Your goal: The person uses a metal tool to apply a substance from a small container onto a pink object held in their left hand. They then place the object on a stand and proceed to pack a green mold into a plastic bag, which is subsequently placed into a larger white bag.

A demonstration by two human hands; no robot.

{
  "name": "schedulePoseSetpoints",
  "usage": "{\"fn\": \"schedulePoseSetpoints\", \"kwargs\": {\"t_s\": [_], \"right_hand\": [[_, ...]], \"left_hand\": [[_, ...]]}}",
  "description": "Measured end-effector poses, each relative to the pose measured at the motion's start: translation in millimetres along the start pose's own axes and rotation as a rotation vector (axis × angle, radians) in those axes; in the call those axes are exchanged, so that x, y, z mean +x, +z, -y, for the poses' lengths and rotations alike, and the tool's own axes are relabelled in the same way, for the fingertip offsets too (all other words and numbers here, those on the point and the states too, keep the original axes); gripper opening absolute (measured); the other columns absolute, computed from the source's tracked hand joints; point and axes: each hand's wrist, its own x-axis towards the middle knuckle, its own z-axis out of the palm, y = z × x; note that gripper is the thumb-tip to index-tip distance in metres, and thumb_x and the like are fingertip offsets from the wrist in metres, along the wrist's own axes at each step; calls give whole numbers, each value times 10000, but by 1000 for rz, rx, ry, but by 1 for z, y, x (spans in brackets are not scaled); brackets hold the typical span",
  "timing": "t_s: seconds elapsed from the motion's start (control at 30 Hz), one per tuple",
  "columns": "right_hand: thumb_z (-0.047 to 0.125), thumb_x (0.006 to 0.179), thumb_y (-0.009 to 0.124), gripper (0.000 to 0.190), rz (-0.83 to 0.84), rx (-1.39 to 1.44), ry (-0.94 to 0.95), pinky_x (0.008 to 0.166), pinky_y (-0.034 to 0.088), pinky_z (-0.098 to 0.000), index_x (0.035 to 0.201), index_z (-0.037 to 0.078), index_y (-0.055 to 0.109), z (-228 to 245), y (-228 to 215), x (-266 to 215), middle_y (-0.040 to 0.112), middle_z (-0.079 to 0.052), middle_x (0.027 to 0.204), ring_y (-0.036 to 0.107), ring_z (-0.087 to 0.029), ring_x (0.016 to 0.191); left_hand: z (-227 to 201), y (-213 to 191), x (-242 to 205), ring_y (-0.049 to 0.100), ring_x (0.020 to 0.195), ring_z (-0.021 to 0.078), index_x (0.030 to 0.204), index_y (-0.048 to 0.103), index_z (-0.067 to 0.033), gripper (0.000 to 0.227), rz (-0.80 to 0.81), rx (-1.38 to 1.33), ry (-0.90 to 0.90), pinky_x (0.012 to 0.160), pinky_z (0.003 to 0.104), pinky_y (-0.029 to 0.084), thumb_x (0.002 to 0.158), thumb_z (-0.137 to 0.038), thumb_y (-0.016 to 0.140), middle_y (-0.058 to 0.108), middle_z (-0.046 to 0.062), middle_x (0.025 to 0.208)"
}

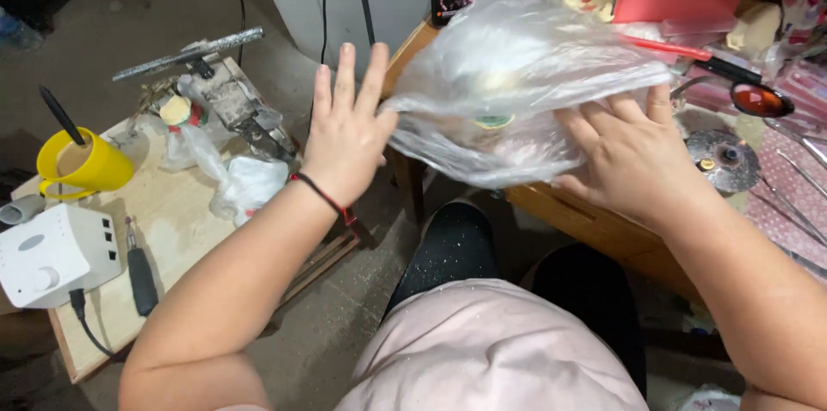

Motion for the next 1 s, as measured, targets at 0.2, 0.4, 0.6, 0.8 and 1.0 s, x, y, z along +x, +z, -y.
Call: {"fn": "schedulePoseSetpoints", "kwargs": {"t_s": [0.2,0.4,0.6,0.8,1.0], "right_hand": [[175,1096,711,335,-327,-183,48,884,420,-362,791,209,578,3,-25,-3,510,29,738,535,-215,846],[144,1075,786,113,-592,432,81,1279,118,-739,1086,147,674,20,5,-51,411,-321,1615,225,-600,1538],[222,982,559,217,-392,695,-316,985,484,-546,802,104,586,70,3,-22,711,-179,1131,665,-395,1142],[234,877,661,168,-297,484,-354,772,435,-434,763,114,632,118,37,2,590,-74,755,547,-303,806],[119,817,586,142,72,313,-453,606,412,-467,750,102,710,184,53,38,617,-114,699,538,-313,683]], "left_hand": [[19,73,-17,597,794,305,775,719,-172,154,56,-75,32,761,440,401,625,-150,741,662,14,761],[16,90,-21,666,745,356,834,764,-140,362,666,-495,-91,595,510,529,959,-301,465,678,89,899],[17,80,7,732,794,351,652,788,-194,394,799,-898,-434,763,430,537,825,-371,482,726,99,672],[17,87,18,606,435,284,535,532,-110,323,438,-2097,-792,549,378,456,780,-317,494,526,172,455],[-77,140,37,352,1557,358,1505,538,-7,746,-97,-2815,-61,1261,369,347,950,-494,439,310,239,1683]]}}
